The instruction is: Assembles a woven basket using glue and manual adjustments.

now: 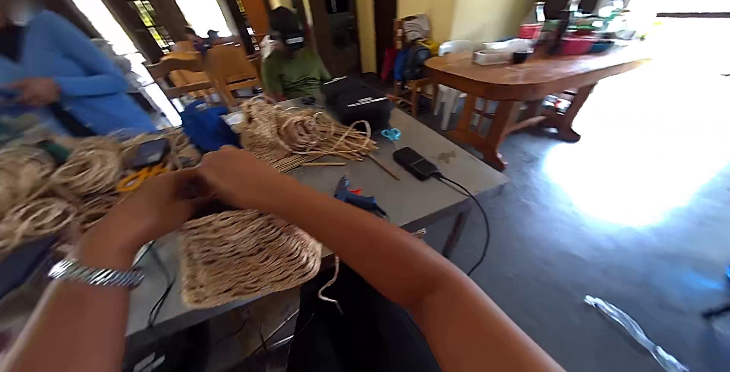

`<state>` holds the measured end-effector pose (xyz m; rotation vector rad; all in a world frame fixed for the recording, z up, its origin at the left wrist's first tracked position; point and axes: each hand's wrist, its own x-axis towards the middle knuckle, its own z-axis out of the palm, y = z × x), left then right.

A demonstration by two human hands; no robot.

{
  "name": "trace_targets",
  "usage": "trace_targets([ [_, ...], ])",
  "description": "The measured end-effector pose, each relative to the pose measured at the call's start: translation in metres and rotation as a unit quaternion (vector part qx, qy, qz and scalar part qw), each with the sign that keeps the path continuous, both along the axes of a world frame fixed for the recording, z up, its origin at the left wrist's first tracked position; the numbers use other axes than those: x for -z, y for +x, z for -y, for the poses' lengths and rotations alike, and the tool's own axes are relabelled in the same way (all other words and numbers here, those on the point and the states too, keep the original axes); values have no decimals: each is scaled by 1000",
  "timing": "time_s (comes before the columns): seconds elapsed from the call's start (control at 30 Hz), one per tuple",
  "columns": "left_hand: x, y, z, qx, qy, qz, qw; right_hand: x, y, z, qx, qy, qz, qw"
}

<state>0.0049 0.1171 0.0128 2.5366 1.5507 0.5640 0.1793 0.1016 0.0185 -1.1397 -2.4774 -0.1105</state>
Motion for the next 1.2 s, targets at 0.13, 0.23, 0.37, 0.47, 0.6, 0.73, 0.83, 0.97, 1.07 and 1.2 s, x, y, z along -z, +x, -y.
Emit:
trace_targets([
  [0.13, -8, 6, 9, 17, -26, 15, 999, 3, 1, -7, -3, -2, 30, 1000],
  [0.23, -7, 5, 4, 38, -22, 5, 999, -3, 4, -5, 4, -19, 43, 999],
  [0.37, -7, 6, 2, 52, -15, -3, 999, -5, 7, -4, -2, -18, 51, 999],
  [0.47, -8, 8, 2, 52, -19, -10, 998, -5, 9, -5, -2, -12, 57, 998],
  [0.6, -10, 10, 2, 46, -31, -6, 998, -4, 10, -5, -2, -13, 47, 999],
  [0.73, -11, 12, 4, 34, -40, -12, 999, -4, 10, -5, -3, -12, 43, 999],
  [0.83, -13, 13, 6, 22, -46, -16, 999, -5, 11, -5, -1, -15, 47, 999],
  [0.97, -13, 14, 8, 17, -48, -13, 999, -6, 11, -4, 0, -17, 42, 999],
  [1.07, -13, 14, 7, 18, -47, -17, 999, -3, 11, -6, -2, -11, 37, 999],
  [1.2, -13, 14, 7, 19, -45, -24, 999, -4, 11, -6, -3, -13, 36, 999],
])
